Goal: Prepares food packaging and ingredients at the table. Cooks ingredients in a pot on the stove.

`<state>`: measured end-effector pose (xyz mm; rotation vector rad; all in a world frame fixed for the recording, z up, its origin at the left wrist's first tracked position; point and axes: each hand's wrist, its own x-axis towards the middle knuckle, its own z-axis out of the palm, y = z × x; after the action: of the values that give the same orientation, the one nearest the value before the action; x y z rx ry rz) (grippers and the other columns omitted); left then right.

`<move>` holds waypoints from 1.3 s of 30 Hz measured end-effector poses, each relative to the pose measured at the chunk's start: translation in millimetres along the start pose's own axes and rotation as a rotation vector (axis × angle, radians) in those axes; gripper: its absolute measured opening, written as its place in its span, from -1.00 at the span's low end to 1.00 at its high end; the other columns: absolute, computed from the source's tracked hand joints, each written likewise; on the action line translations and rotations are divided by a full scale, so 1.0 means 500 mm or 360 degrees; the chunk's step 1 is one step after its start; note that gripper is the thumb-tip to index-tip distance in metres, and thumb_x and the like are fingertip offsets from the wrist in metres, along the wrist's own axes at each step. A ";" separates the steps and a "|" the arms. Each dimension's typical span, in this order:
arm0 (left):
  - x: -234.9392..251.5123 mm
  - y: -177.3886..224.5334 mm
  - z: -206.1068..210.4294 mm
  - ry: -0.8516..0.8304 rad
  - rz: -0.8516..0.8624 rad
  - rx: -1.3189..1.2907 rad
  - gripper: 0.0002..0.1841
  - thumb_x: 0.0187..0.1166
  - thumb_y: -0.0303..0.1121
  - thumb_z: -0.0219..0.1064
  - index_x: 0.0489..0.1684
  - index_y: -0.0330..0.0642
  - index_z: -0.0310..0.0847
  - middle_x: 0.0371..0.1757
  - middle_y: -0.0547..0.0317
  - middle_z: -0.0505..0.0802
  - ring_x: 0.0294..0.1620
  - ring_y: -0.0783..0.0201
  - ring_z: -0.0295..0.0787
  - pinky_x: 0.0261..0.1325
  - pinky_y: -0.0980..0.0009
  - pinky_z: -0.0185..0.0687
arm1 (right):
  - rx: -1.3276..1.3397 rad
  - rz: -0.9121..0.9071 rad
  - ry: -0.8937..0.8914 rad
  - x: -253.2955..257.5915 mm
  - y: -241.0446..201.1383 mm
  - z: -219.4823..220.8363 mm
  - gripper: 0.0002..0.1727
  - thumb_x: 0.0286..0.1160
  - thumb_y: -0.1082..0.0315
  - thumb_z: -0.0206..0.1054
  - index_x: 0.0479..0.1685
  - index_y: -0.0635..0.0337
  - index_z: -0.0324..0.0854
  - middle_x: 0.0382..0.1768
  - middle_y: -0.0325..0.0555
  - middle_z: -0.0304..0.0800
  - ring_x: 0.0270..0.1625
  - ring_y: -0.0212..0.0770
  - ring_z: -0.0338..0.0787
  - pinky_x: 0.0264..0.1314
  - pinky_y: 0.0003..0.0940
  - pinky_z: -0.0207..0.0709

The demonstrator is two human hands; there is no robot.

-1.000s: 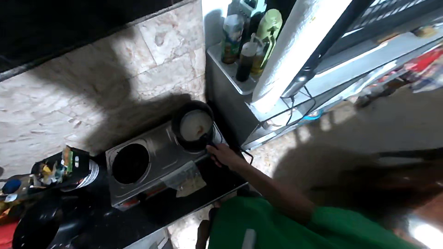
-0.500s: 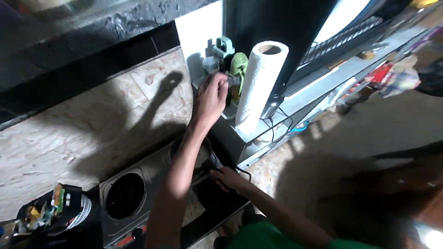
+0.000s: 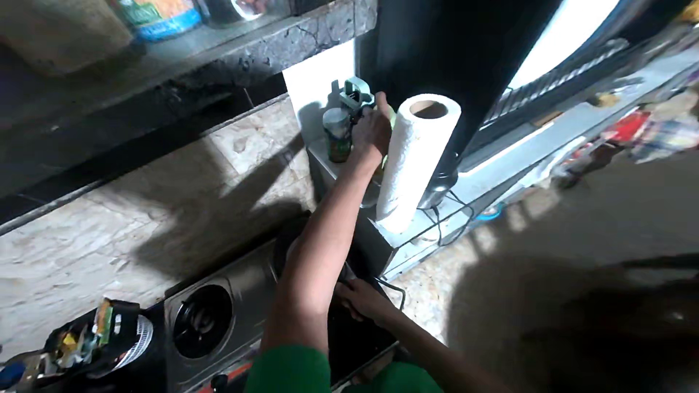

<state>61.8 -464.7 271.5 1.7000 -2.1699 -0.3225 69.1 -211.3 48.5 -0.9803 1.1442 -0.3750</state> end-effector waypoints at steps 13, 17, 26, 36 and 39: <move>0.005 -0.063 -0.036 0.0341 0.0190 -0.0664 -0.08 0.31 -0.18 0.62 0.75 -0.03 0.19 0.18 -0.01 0.86 0.16 0.05 0.84 0.20 0.01 0.77 | -0.0090 0.0040 0.0033 0.019 -0.004 -0.019 -0.43 0.79 -0.20 0.08 0.10 0.20 0.55 -0.52 -0.18 0.58 -0.64 -0.29 0.57 -0.52 -0.37 0.58; -0.016 -0.095 -0.084 0.0487 0.0045 -0.1068 -0.05 0.24 -0.15 0.72 0.71 -0.01 0.23 0.19 -0.04 0.84 0.11 0.10 0.86 0.19 0.05 0.80 | -0.0097 0.0032 -0.0010 0.020 -0.012 -0.042 -0.42 0.77 -0.23 0.08 0.09 0.16 0.58 -0.52 -0.19 0.59 -0.64 -0.29 0.56 -0.55 -0.39 0.55; -0.067 -0.162 -0.138 0.0924 -0.0083 -0.1556 -0.05 0.24 -0.20 0.71 0.68 -0.20 0.21 0.24 -0.13 0.80 0.17 0.13 0.85 0.20 0.13 0.86 | -0.0156 -0.0019 0.0007 0.033 -0.033 -0.016 -0.41 0.78 -0.22 0.06 0.01 0.20 0.61 -0.52 -0.18 0.62 -0.64 -0.29 0.58 -0.56 -0.38 0.58; -0.220 -0.277 -0.177 0.1300 -0.0184 -0.1480 -0.06 0.28 -0.19 0.71 0.68 -0.28 0.22 0.26 -0.09 0.78 0.22 0.19 0.82 0.25 0.22 0.84 | -0.0284 -0.0027 -0.0065 0.009 -0.027 -0.031 -0.44 0.80 -0.19 0.06 0.04 0.17 0.63 -0.54 -0.19 0.60 -0.69 -0.30 0.53 -0.64 -0.39 0.52; -0.298 -0.330 -0.187 0.1323 -0.0184 -0.1270 -0.08 0.30 -0.13 0.69 0.66 -0.27 0.27 0.36 -0.06 0.71 0.31 0.22 0.75 0.33 0.24 0.77 | -0.0279 -0.0046 0.0011 0.030 -0.035 -0.001 -0.42 0.81 -0.19 0.04 0.02 0.22 0.61 -0.55 -0.18 0.58 -0.66 -0.29 0.54 -0.60 -0.36 0.54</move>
<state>278.0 -357.4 270.0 1.1752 -1.1154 -0.3574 78.8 -231.8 53.8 -1.1505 1.1846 -0.3050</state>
